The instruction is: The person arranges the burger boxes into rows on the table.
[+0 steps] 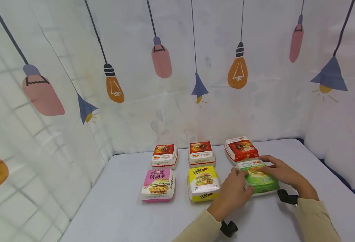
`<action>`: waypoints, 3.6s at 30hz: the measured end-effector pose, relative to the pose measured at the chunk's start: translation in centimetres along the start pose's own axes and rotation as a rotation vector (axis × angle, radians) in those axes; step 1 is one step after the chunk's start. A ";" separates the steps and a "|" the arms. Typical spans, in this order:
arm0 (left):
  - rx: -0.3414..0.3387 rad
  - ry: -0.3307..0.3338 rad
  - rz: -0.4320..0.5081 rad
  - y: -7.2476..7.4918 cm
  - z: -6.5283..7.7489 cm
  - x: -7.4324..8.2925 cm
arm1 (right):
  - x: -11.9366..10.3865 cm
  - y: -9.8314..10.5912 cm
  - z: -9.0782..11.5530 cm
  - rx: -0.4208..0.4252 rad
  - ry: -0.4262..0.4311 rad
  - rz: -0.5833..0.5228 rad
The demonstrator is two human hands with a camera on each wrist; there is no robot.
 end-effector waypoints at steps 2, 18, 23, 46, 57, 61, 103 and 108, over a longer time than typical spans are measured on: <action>0.007 0.014 -0.011 0.0 0.1 0.1 | 0.0 0.0 0.0 -0.003 0.000 -0.004; 0.032 0.025 -0.097 0.1 0.0 0.1 | -0.3 -0.1 -0.1 0.006 0.012 0.003; 0.058 0.008 -0.127 0.5 0.3 0.3 | -0.4 0.1 0.1 -0.007 0.008 0.002; 0.029 0.000 0.036 0.7 0.5 0.4 | -0.4 0.3 0.3 -0.024 -0.009 0.025; 0.030 0.016 0.102 0.6 0.6 0.3 | 0.0 0.5 0.2 -0.016 -0.016 0.063; 0.061 -0.012 0.077 0.8 0.7 0.4 | 0.2 0.7 0.1 -0.016 -0.017 0.076; 0.071 0.044 -0.166 0.4 0.7 0.3 | 0.0 1.6 1.3 0.013 0.010 0.083; 0.079 0.040 -0.183 0.4 0.7 0.2 | 0.1 1.8 1.2 0.013 -0.008 0.093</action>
Point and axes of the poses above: each hand's wrist, its own z-axis away from the middle knuckle, its own y-axis out of the back of the hand, x = y × z, the point moved 6 cm from there along -z, towards the middle knuckle, and after that the axes turned 3 degrees about -x, right-handed, at the moved point
